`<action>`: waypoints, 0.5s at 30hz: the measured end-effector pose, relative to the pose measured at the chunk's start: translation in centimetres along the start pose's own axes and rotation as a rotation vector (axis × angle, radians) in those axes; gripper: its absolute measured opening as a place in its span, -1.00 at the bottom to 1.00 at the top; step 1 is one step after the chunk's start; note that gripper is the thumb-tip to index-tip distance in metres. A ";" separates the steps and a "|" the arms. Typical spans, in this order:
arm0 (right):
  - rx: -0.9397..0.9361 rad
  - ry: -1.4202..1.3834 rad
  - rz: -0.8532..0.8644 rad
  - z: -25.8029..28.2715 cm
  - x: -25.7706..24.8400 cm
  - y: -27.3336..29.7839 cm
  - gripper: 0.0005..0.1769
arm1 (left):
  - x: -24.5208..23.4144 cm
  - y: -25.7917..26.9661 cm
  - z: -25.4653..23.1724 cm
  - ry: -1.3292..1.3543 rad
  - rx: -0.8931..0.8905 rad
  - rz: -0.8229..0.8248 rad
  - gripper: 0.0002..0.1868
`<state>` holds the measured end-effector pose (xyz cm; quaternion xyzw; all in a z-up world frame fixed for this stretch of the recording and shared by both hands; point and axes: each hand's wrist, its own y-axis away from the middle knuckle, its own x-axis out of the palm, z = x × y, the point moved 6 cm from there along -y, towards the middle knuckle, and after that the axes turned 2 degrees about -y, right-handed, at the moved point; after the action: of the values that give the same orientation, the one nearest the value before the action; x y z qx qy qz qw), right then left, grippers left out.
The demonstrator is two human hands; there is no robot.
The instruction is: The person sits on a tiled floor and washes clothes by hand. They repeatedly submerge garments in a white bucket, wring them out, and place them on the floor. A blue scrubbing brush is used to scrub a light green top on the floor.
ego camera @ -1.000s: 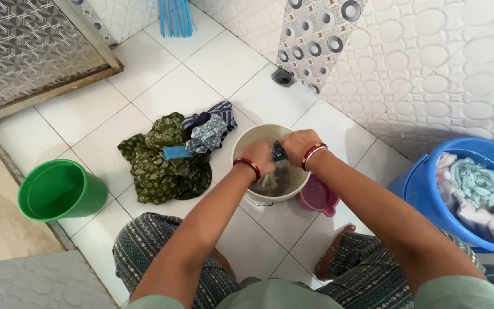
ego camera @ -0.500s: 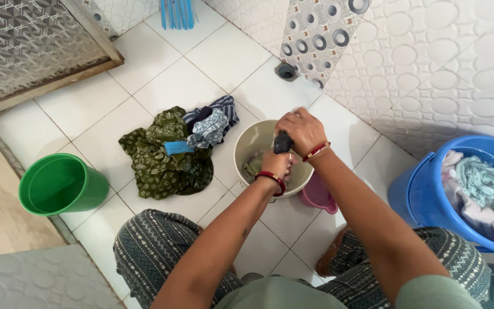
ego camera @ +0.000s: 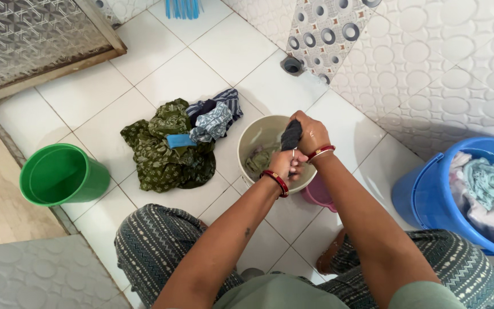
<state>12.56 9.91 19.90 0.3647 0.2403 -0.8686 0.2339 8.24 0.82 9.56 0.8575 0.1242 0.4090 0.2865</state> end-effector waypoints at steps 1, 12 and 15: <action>-0.017 0.005 -0.023 0.1 0.0 0.0 -0.82 | 0.0 0.0 0.0 0.002 0.005 -0.008 -0.66; -0.256 -0.118 -0.203 -0.2 3.0 -0.8 -0.21 | -7.6 -2.0 -5.6 -0.587 0.523 -0.511 -0.39; 0.160 -0.529 0.117 -0.2 6.4 -1.8 -0.13 | -11.7 -4.9 -8.3 -0.561 0.694 -0.657 -0.34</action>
<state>7.66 9.96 15.47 0.1559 0.0799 -0.9348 0.3089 -5.48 2.75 3.43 0.8937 0.4317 -0.0108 0.1215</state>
